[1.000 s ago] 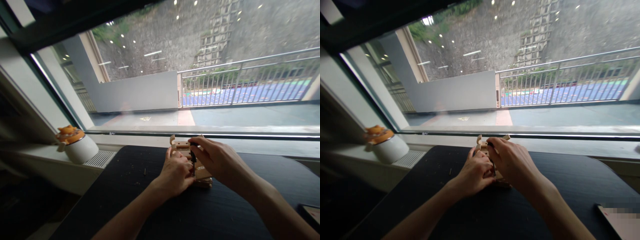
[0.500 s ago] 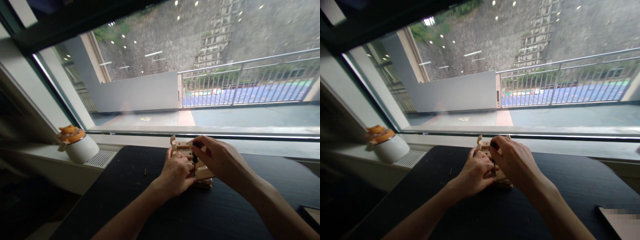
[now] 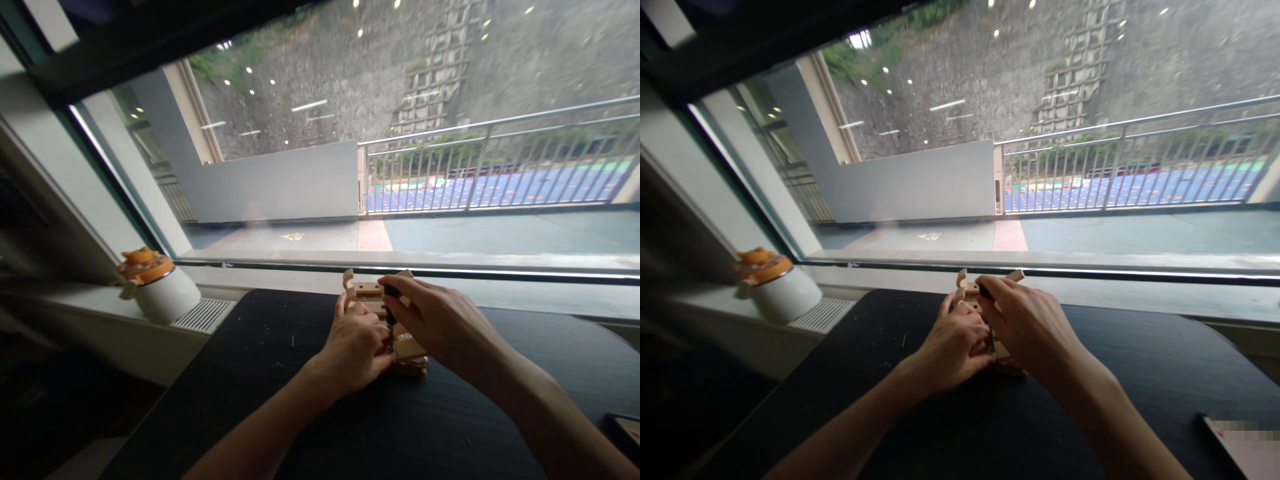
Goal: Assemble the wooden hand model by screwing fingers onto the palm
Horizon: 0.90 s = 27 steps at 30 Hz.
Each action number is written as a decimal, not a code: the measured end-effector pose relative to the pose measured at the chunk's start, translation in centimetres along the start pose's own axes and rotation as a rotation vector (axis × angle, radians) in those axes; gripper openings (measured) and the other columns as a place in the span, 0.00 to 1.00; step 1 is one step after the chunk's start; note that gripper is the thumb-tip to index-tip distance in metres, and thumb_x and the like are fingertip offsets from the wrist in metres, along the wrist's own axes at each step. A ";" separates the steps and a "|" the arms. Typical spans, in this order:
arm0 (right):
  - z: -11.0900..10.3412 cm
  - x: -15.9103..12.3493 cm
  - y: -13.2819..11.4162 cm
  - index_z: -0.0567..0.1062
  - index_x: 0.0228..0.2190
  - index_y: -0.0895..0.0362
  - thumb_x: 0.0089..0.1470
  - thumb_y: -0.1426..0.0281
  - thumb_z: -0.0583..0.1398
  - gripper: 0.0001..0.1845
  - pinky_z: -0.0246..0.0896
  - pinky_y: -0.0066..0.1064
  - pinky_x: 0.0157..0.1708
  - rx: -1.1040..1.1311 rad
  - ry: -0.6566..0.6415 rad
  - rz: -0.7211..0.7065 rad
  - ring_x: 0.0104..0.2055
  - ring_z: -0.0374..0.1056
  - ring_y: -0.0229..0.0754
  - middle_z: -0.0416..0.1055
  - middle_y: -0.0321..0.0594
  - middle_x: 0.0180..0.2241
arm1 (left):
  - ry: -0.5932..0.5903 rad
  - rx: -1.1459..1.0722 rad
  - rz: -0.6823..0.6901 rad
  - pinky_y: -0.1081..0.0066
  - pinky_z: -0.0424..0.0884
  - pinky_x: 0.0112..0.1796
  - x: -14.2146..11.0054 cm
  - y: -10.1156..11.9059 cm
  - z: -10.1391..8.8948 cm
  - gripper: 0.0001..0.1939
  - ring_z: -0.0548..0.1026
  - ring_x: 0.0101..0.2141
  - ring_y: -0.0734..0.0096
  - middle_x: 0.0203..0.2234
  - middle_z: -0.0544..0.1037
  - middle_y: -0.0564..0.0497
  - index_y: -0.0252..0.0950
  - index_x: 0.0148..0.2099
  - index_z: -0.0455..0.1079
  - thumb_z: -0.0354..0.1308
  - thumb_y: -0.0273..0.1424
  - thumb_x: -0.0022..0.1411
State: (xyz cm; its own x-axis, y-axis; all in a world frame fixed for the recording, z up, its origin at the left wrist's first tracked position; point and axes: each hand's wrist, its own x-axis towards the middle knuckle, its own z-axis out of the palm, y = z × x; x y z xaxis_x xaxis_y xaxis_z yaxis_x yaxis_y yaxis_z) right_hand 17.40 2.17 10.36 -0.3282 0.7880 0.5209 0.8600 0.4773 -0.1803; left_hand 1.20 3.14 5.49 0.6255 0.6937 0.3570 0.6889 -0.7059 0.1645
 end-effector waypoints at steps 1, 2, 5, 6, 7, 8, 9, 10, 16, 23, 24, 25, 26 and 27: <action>0.0 0.0 0.1 0.73 0.43 0.53 0.59 0.64 0.52 0.15 0.52 0.28 0.23 -0.004 0.006 0.006 0.26 0.71 0.41 0.77 0.37 0.28 | -0.003 0.003 0.000 0.50 0.42 0.59 0.0 0.0 -0.1 0.08 0.68 0.44 0.61 0.33 0.76 0.52 0.39 0.31 0.73 0.61 0.38 0.55; 0.0 0.0 0.2 0.73 0.42 0.53 0.59 0.64 0.52 0.14 0.52 0.28 0.23 -0.010 0.014 0.017 0.26 0.71 0.41 0.77 0.37 0.28 | -0.005 0.003 -0.001 0.50 0.42 0.59 0.0 0.1 -0.1 0.08 0.68 0.44 0.61 0.33 0.76 0.52 0.39 0.31 0.73 0.61 0.38 0.55; 0.1 0.1 0.4 0.74 0.39 0.53 0.58 0.64 0.53 0.13 0.50 0.27 0.22 -0.036 0.036 0.059 0.24 0.70 0.40 0.76 0.36 0.26 | -0.014 0.002 -0.008 0.49 0.42 0.58 0.0 0.1 -0.1 0.08 0.69 0.43 0.61 0.33 0.76 0.52 0.39 0.31 0.72 0.62 0.38 0.55; 0.1 0.1 0.3 0.74 0.38 0.53 0.57 0.64 0.53 0.13 0.50 0.27 0.21 -0.041 0.040 0.069 0.24 0.69 0.40 0.75 0.36 0.25 | -0.018 0.002 -0.010 0.48 0.42 0.58 0.0 0.1 -0.1 0.08 0.69 0.43 0.61 0.32 0.76 0.52 0.39 0.30 0.72 0.62 0.38 0.54; 0.1 0.0 0.3 0.74 0.38 0.53 0.57 0.63 0.53 0.12 0.49 0.27 0.21 -0.042 0.039 0.075 0.23 0.69 0.39 0.75 0.35 0.25 | -0.022 0.003 -0.011 0.48 0.42 0.58 0.0 0.0 -0.1 0.08 0.69 0.43 0.61 0.32 0.76 0.52 0.38 0.29 0.71 0.62 0.38 0.54; 0.0 0.0 0.2 0.74 0.38 0.53 0.57 0.63 0.53 0.12 0.49 0.27 0.21 -0.040 0.038 0.077 0.22 0.68 0.38 0.74 0.35 0.24 | -0.024 0.005 -0.012 0.48 0.42 0.58 0.0 0.0 0.0 0.08 0.69 0.43 0.61 0.32 0.76 0.52 0.38 0.29 0.71 0.62 0.37 0.55; 0.0 0.0 0.1 0.74 0.39 0.53 0.57 0.63 0.53 0.13 0.48 0.27 0.21 -0.034 0.036 0.073 0.21 0.67 0.38 0.74 0.35 0.24 | -0.024 0.006 -0.012 0.47 0.42 0.58 0.0 0.0 0.0 0.08 0.69 0.43 0.61 0.32 0.76 0.52 0.38 0.29 0.71 0.61 0.37 0.55; 0.0 0.0 -0.1 0.74 0.40 0.53 0.57 0.63 0.53 0.13 0.48 0.27 0.21 -0.024 0.033 0.066 0.21 0.67 0.38 0.74 0.35 0.24 | -0.024 0.006 -0.012 0.47 0.42 0.58 0.0 0.0 0.1 0.08 0.69 0.43 0.61 0.32 0.76 0.52 0.39 0.29 0.72 0.61 0.37 0.56; -0.3 -0.1 -0.5 0.73 0.45 0.53 0.58 0.66 0.51 0.18 0.50 0.28 0.22 0.047 -0.009 0.037 0.22 0.68 0.39 0.74 0.36 0.23 | -0.015 -0.013 -0.005 0.47 0.42 0.58 0.0 -0.2 0.2 0.09 0.69 0.44 0.60 0.32 0.76 0.52 0.39 0.31 0.72 0.60 0.39 0.56; -0.5 -0.1 0.0 0.74 0.41 0.53 0.58 0.65 0.53 0.13 0.51 0.28 0.23 0.045 -0.020 0.054 0.24 0.69 0.40 0.75 0.36 0.26 | -0.010 -0.008 -0.004 0.47 0.41 0.58 0.0 -0.1 0.1 0.08 0.69 0.44 0.60 0.34 0.76 0.51 0.39 0.30 0.72 0.62 0.38 0.55; -0.5 -0.1 0.0 0.74 0.39 0.54 0.57 0.64 0.53 0.12 0.51 0.28 0.22 0.033 -0.012 0.065 0.24 0.68 0.39 0.75 0.36 0.26 | -0.010 -0.005 -0.002 0.47 0.42 0.58 0.0 -0.1 0.1 0.08 0.69 0.44 0.60 0.34 0.76 0.51 0.39 0.30 0.72 0.62 0.38 0.55; -0.5 0.0 0.0 0.73 0.38 0.54 0.57 0.63 0.54 0.12 0.50 0.27 0.22 0.019 -0.003 0.078 0.23 0.68 0.39 0.75 0.36 0.25 | -0.010 -0.002 -0.002 0.47 0.42 0.58 0.0 -0.1 0.1 0.08 0.69 0.44 0.61 0.33 0.76 0.51 0.38 0.30 0.72 0.62 0.38 0.54; -0.4 0.1 0.0 0.73 0.37 0.54 0.57 0.63 0.54 0.11 0.50 0.27 0.21 0.006 0.004 0.090 0.22 0.67 0.39 0.74 0.36 0.25 | -0.010 0.002 -0.002 0.47 0.42 0.58 0.0 -0.1 0.1 0.09 0.69 0.43 0.61 0.33 0.76 0.51 0.38 0.30 0.72 0.62 0.38 0.55; -0.3 0.1 0.1 0.73 0.36 0.55 0.57 0.62 0.54 0.11 0.49 0.27 0.21 -0.005 0.011 0.099 0.22 0.67 0.39 0.74 0.36 0.24 | -0.011 0.004 -0.002 0.47 0.42 0.58 0.0 -0.1 0.1 0.09 0.69 0.43 0.61 0.32 0.76 0.51 0.38 0.29 0.71 0.62 0.38 0.55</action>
State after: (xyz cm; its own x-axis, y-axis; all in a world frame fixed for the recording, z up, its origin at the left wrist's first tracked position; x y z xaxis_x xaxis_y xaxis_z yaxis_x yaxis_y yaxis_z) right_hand 17.55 2.14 10.67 -0.2375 0.8270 0.5096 0.8901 0.3953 -0.2268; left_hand 1.19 3.22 5.35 0.6278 0.6968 0.3468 0.6918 -0.7037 0.1617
